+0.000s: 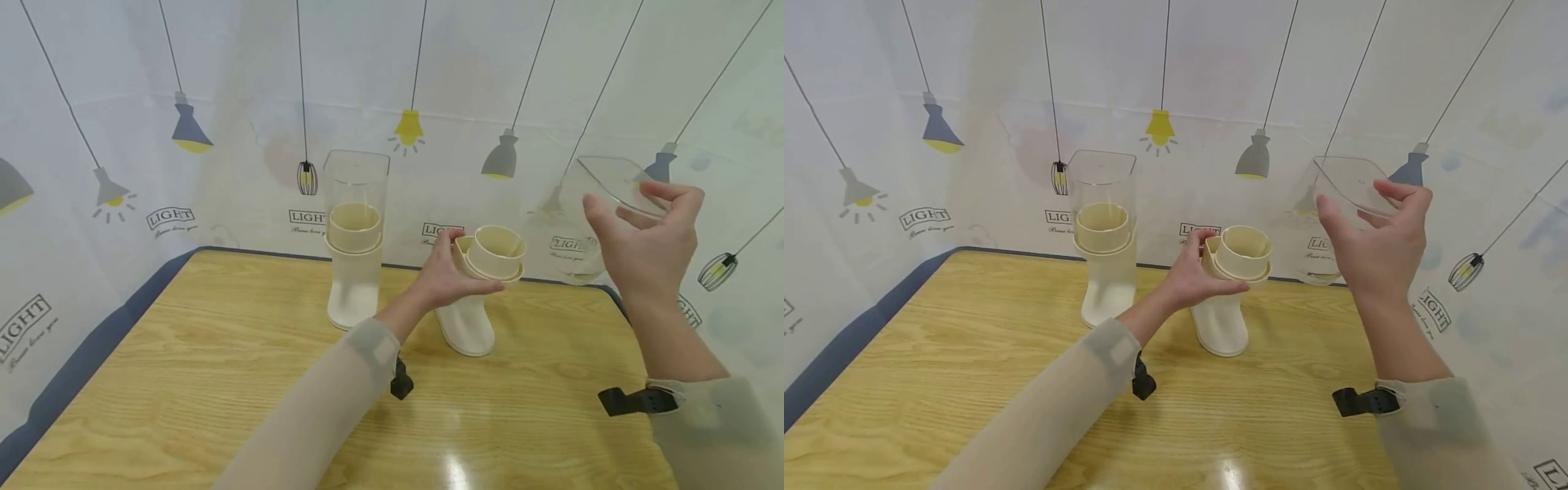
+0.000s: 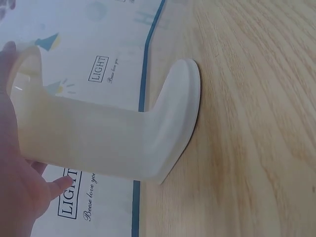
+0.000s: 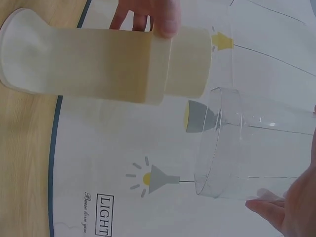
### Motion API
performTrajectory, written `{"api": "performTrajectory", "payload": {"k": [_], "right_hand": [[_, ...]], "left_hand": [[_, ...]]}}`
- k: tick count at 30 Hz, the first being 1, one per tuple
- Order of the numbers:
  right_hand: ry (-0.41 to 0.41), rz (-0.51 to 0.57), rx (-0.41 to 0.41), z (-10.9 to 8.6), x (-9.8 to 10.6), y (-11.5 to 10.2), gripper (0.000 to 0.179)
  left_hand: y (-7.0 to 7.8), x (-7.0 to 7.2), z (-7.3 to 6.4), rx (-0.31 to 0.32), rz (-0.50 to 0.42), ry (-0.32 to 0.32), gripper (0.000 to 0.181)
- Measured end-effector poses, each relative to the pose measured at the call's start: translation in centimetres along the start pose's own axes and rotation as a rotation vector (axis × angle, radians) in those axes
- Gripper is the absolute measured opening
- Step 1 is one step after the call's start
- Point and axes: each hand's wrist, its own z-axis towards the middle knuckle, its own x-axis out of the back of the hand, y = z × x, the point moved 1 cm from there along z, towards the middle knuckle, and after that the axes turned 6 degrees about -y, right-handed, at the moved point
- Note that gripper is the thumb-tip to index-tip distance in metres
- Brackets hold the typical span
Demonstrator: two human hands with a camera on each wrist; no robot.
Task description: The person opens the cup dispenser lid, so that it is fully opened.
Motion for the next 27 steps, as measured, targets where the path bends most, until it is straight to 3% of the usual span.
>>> {"api": "performTrajectory", "payload": {"k": [5,12,27], "right_hand": [[-0.014,-0.006,-0.086,0.3,1.5,1.4,0.064],[-0.021,-0.06,-0.175,0.6,2.5,4.8,0.065],[-0.216,-0.227,-0.317,1.9,3.6,13.4,0.118]], "left_hand": [[-0.4,0.4,0.1,-0.019,-0.014,0.016,0.112],[-0.6,0.7,0.0,0.018,-0.049,-0.01,0.116],[-0.8,1.2,0.1,0.02,-0.061,-0.05,0.117]]}}
